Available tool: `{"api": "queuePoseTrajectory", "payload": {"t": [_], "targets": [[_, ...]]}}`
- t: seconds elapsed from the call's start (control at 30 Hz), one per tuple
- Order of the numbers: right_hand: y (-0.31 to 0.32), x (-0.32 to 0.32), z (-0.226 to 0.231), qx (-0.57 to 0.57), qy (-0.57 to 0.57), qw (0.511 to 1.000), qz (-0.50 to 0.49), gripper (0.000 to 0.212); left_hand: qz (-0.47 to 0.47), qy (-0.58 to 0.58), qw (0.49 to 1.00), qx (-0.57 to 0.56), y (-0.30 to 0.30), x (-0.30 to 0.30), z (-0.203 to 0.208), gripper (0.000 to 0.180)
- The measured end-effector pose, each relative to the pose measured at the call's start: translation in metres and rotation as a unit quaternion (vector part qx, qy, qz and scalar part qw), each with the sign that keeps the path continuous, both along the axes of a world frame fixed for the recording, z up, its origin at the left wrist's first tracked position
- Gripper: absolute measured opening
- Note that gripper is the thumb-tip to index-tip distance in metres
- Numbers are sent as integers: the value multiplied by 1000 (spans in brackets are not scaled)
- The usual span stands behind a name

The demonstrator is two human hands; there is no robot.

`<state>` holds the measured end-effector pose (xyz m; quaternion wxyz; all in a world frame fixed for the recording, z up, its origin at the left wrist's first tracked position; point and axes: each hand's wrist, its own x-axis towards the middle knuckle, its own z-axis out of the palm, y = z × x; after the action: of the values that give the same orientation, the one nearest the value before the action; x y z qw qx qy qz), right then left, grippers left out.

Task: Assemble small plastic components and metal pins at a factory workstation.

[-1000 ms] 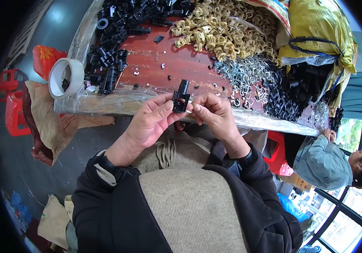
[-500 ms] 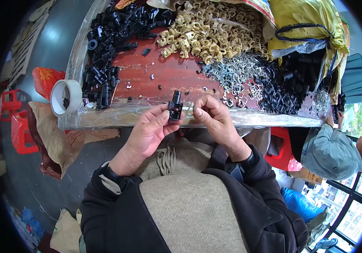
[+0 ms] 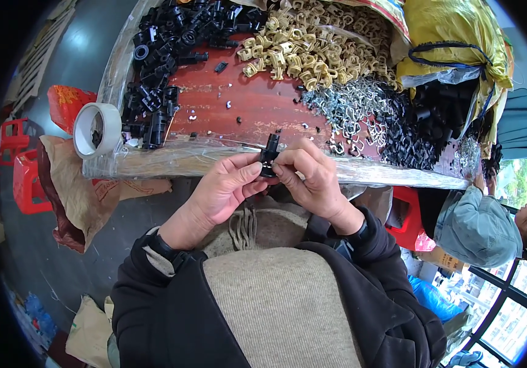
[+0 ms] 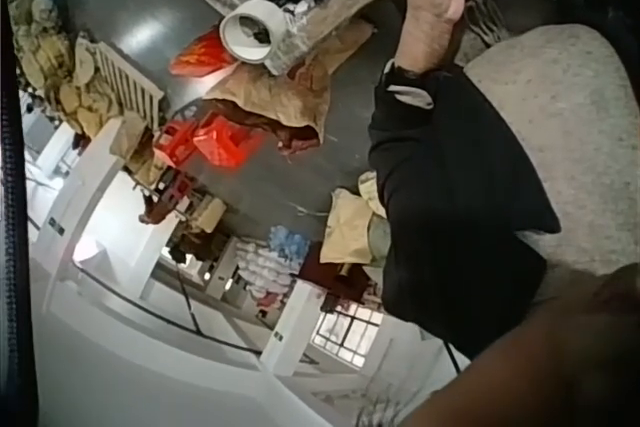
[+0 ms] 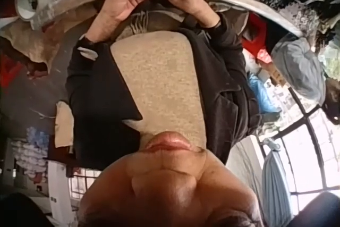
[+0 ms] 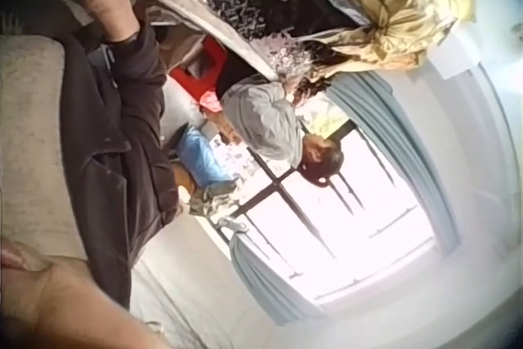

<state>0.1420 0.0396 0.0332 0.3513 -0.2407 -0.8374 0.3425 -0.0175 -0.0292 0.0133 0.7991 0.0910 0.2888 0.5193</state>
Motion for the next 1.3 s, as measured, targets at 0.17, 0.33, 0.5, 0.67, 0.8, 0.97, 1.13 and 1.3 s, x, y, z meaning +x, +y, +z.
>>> {"api": "queuePoseTrajectory", "payload": {"t": [0.17,0.33,0.5,0.67,0.8,0.97,1.13,1.3], "targets": [[0,0,-3,60,-19,998,-1,11,-3,11,1000,-9,0,0,0,23],[1,-1,-1,121,-44,991,21,13,-3,20,1000,-15,-3,1,-2,22],[-2,3,-3,-106,-52,993,4,16,3,48,998,-29,-3,2,-2,20],[1,8,-16,-349,-34,936,26,18,-10,72,997,-26,-1,-1,4,20],[29,8,-15,-301,-12,947,110,14,-5,64,997,-33,-4,-6,-3,23],[78,-21,-9,102,-194,975,-20,15,12,48,998,-33,-3,-14,-3,25],[104,-40,-30,284,-301,908,-69,17,27,38,998,-31,-2,-19,-5,24],[85,-35,-37,261,-324,909,-3,18,35,31,999,-24,-3,-21,-5,24]]}}
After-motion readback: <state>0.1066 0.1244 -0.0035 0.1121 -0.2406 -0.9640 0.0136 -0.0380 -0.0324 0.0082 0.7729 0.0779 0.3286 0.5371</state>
